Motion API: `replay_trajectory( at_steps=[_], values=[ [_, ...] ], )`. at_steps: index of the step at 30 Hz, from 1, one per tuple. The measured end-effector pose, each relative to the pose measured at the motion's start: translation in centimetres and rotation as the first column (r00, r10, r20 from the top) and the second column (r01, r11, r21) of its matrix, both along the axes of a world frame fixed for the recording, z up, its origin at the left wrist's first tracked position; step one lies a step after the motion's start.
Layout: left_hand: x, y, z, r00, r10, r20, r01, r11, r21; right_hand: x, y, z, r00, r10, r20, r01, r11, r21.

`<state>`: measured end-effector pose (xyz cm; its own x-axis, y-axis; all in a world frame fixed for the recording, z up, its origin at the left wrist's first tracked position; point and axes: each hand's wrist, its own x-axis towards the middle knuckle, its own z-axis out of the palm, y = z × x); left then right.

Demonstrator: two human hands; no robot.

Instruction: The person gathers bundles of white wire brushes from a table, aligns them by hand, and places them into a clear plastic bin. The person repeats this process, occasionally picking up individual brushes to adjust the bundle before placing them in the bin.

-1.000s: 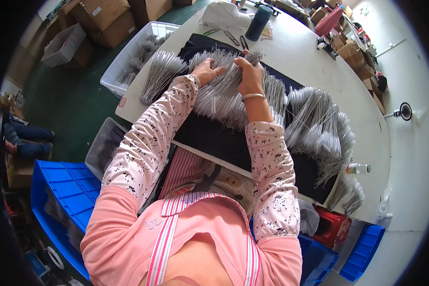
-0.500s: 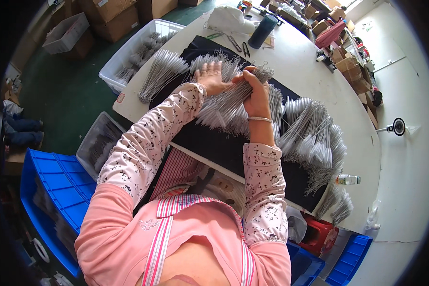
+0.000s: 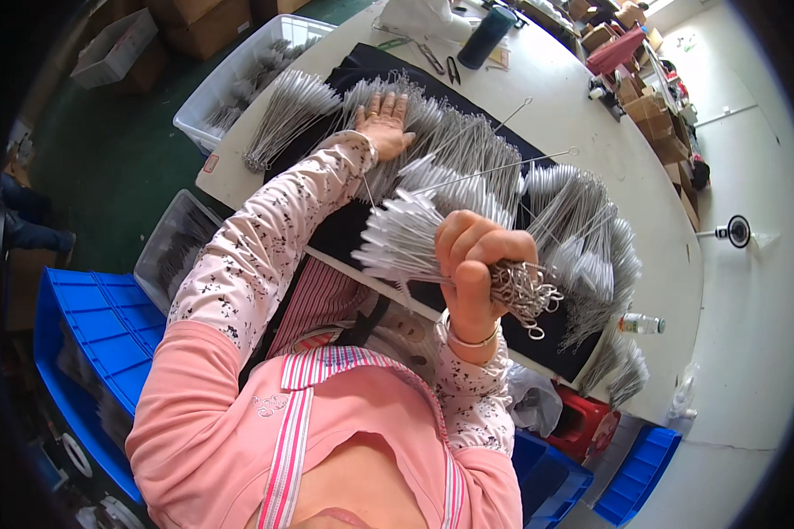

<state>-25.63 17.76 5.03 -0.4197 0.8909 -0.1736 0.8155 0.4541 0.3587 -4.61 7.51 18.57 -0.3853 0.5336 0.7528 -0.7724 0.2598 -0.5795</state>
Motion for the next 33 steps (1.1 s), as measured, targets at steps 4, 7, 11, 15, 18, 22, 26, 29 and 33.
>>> replay_trajectory(
  at_steps=[4, 7, 11, 15, 18, 22, 26, 29, 33],
  values=[
    [-1.0, -0.4, 0.8, 0.998, -0.001, 0.061, -0.01, 0.983, 0.185, 1.1, 1.7, -1.1, 0.991, 0.002, 0.132, 0.008, 0.997, -0.073],
    [-1.1, -1.5, 2.5, 0.984, -0.073, 0.161, -0.009, 0.888, 0.46, 2.1, 3.6, -2.0, 0.982, 0.139, 0.129, -0.119, 0.981, -0.15],
    [-1.6, -7.0, 6.3, 0.89, -0.338, 0.305, 0.051, 0.741, 0.67, 3.3, 5.7, -1.7, 0.976, 0.194, 0.095, -0.176, 0.969, -0.171],
    [-1.1, -13.3, 8.8, 0.805, -0.262, 0.532, 0.041, 0.92, 0.391, 4.5, 6.4, -0.7, 0.981, 0.168, 0.095, -0.154, 0.978, -0.143],
    [2.0, -16.8, 7.2, 0.779, -0.144, 0.61, 0.142, 0.988, 0.053, 4.8, 6.3, -0.1, 0.981, 0.177, 0.075, -0.166, 0.977, -0.133],
    [5.6, -18.6, 4.2, 0.506, -0.15, 0.849, -0.061, 0.976, 0.209, 4.5, 4.5, 0.4, 0.966, 0.248, 0.068, -0.238, 0.962, -0.135],
    [8.0, -18.7, 4.1, 0.08, -0.23, 0.97, -0.398, 0.885, 0.243, 3.5, 3.1, -0.1, 0.933, 0.334, 0.133, -0.31, 0.935, -0.174],
    [8.3, -18.1, 4.3, -0.025, -0.396, 0.918, -0.553, 0.771, 0.317, 3.0, 2.3, -1.1, 0.913, 0.382, 0.143, -0.335, 0.902, -0.272],
    [8.4, -16.5, 4.7, -0.151, -0.541, 0.827, -0.554, 0.739, 0.382, 3.2, 2.3, -1.7, 0.843, 0.52, 0.138, -0.449, 0.82, -0.354]
  ],
)
